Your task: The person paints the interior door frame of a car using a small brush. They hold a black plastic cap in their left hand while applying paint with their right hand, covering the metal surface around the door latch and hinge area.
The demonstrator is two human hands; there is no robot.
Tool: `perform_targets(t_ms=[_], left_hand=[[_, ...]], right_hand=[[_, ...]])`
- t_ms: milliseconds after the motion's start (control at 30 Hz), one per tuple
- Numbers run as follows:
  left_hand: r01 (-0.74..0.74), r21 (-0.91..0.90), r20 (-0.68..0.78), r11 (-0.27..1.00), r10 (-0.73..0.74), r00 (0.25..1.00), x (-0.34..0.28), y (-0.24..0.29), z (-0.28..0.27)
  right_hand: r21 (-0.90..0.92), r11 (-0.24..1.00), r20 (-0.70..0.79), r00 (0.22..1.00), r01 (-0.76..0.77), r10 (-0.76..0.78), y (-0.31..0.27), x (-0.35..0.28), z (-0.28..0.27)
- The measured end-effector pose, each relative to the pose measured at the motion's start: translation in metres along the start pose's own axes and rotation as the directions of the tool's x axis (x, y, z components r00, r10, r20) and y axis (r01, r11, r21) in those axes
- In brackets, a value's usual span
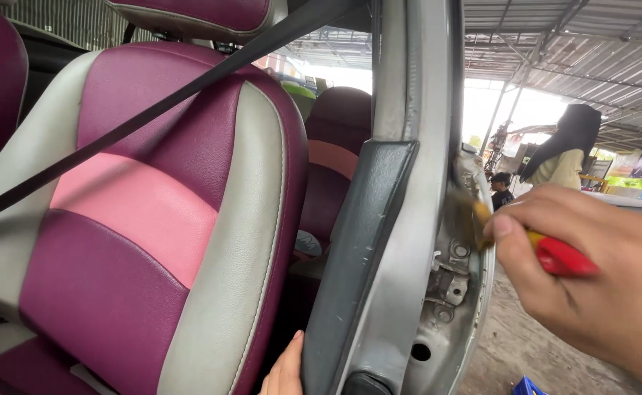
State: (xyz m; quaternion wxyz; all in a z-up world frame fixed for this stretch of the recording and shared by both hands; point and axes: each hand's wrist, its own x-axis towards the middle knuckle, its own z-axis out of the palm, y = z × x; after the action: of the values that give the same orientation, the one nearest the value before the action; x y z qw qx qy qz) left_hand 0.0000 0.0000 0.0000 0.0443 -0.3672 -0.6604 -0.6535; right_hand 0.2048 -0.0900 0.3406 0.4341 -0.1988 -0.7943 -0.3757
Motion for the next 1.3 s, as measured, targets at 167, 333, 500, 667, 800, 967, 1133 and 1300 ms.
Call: perform_targets(t_ms=[167,333,500,667,800,967,1133,1300], left_hand=[[-0.508,0.361,-0.487,0.782,0.623,0.613,-0.007,0.066,-0.026],[-0.537,0.527,-0.554,0.659,0.745,0.372,-0.014,0.086,-0.002],[-0.608,0.458,-0.5,0.648,0.754,0.426,-0.013,0.089,-0.014],[-0.626,0.424,-0.467,0.654,0.75,0.468,-0.016,0.089,-0.023],[-0.673,0.456,-0.433,0.583,0.806,0.404,-0.01,0.082,-0.022],[-0.67,0.422,-0.417,0.611,0.787,0.455,-0.014,0.079,-0.014],[-0.66,0.373,-0.506,0.653,0.739,0.445,-0.012,0.085,-0.007],[-0.649,0.386,-0.532,0.656,0.733,0.424,-0.012,0.086,-0.003]], right_hand=[[0.0,0.99,0.013,0.99,0.141,-0.141,0.004,-0.012,0.013],[0.002,0.992,0.035,0.991,0.127,-0.126,-0.017,-0.008,0.002],[-0.161,0.971,0.096,0.982,0.178,-0.164,0.0,-0.029,0.023],[-0.103,0.934,0.027,0.94,0.341,-0.34,0.008,-0.026,0.018],[-0.223,0.875,0.202,0.899,0.429,-0.389,0.005,-0.035,0.033],[-0.235,0.82,0.009,0.844,0.522,-0.536,0.0,-0.037,0.041],[-0.245,0.85,0.063,0.883,0.466,-0.466,-0.012,-0.044,0.046],[-0.194,0.826,0.045,0.845,0.53,-0.532,0.002,-0.035,0.052]])
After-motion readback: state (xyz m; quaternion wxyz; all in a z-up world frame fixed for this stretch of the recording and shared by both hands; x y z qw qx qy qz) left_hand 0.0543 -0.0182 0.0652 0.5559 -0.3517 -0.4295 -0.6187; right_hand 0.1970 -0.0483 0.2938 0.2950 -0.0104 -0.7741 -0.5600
